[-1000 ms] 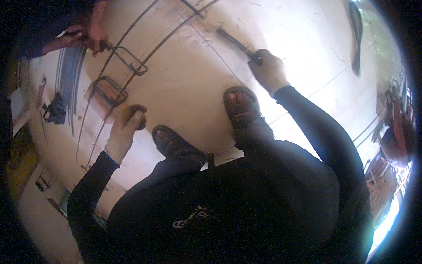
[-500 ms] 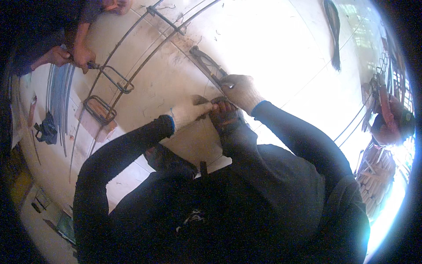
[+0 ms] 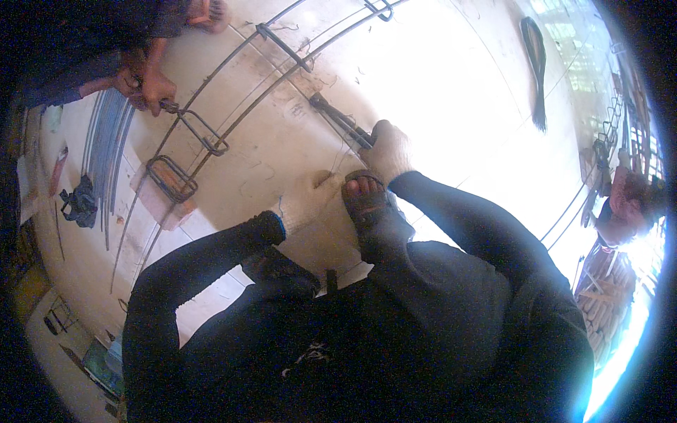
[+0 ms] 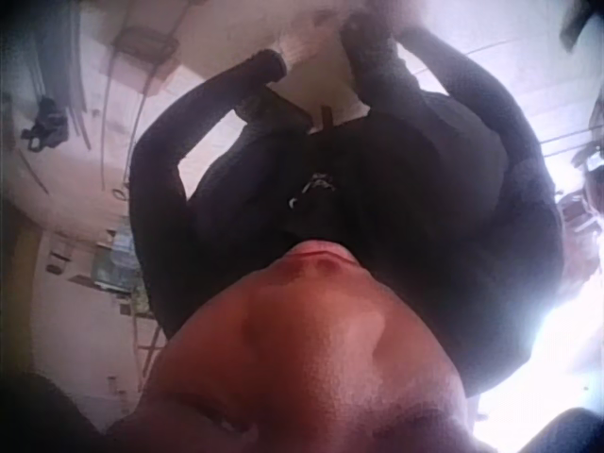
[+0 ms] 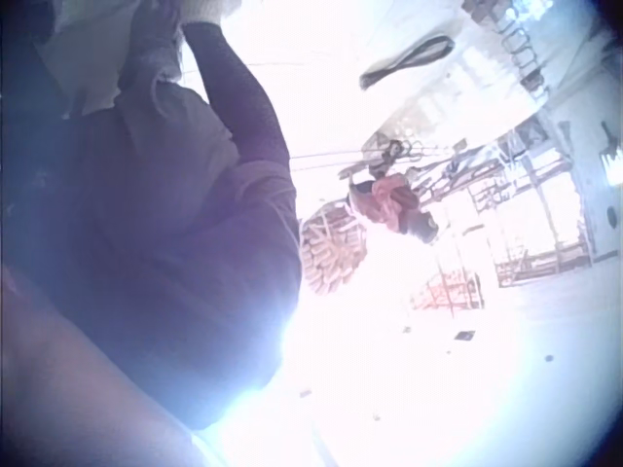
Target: The person assembles a metal frame on the floor by bending and tying metal rods with wire. They use pliers to twist the wire and secure the joints while a coworker assists by holding the frame.
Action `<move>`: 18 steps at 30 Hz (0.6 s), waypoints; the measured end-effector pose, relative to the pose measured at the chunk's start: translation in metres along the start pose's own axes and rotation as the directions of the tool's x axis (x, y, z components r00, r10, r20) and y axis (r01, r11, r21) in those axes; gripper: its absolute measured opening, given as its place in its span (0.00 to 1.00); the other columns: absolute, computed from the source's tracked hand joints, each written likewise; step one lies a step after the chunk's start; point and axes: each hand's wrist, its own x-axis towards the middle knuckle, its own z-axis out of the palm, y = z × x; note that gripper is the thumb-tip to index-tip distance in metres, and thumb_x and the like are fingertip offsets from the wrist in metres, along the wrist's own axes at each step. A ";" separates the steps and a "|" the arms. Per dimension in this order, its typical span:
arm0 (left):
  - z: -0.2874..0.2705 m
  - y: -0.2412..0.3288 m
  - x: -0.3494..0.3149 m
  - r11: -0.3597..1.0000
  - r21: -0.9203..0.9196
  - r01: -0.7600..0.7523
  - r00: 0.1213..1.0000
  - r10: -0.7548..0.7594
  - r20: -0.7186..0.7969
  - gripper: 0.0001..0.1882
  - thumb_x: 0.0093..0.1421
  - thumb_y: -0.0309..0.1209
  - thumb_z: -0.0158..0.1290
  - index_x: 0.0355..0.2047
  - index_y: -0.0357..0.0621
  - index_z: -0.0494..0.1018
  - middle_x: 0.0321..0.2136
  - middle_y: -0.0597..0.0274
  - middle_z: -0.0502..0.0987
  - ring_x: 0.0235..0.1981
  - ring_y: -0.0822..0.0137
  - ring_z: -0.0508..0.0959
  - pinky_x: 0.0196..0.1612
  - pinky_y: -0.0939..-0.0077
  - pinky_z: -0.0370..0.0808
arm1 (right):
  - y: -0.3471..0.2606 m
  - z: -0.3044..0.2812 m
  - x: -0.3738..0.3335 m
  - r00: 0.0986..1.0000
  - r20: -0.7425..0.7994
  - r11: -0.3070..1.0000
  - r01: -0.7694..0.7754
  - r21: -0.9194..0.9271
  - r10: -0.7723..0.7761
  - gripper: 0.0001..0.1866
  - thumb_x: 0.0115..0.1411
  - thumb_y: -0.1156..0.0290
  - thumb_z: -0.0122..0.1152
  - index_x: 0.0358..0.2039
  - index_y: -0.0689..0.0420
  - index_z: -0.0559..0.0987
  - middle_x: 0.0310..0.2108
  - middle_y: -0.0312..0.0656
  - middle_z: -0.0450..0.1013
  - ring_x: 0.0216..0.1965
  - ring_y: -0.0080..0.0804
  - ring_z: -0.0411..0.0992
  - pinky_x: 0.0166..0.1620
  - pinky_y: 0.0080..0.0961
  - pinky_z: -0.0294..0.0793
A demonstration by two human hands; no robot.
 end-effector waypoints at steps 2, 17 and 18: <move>0.002 -0.007 -0.008 0.996 -0.087 -0.009 0.998 0.003 -0.068 0.26 0.80 0.48 0.50 0.44 0.32 0.80 0.35 0.50 0.86 0.38 0.65 0.82 0.46 0.65 0.79 | 0.000 0.001 -0.011 0.996 -0.027 0.996 0.081 -0.041 -0.082 0.20 0.55 0.66 0.78 0.45 0.62 0.84 0.40 0.54 0.81 0.45 0.56 0.82 0.50 0.50 0.81; -0.013 -0.029 -0.018 0.993 -0.082 0.085 0.987 -0.073 0.142 0.25 0.81 0.51 0.50 0.41 0.40 0.79 0.27 0.70 0.73 0.28 0.75 0.71 0.32 0.73 0.71 | 0.003 0.003 -0.008 0.941 0.039 0.916 0.317 0.246 -0.336 0.16 0.64 0.63 0.75 0.43 0.65 0.87 0.41 0.55 0.82 0.41 0.47 0.84 0.48 0.40 0.84; -0.016 -0.031 -0.017 0.992 -0.080 0.093 0.980 -0.078 0.182 0.25 0.81 0.51 0.50 0.42 0.40 0.79 0.27 0.70 0.73 0.28 0.75 0.71 0.32 0.73 0.71 | 0.002 0.002 -0.006 0.932 0.058 0.912 0.336 0.234 -0.358 0.16 0.65 0.62 0.74 0.42 0.65 0.87 0.39 0.54 0.82 0.40 0.46 0.84 0.47 0.40 0.84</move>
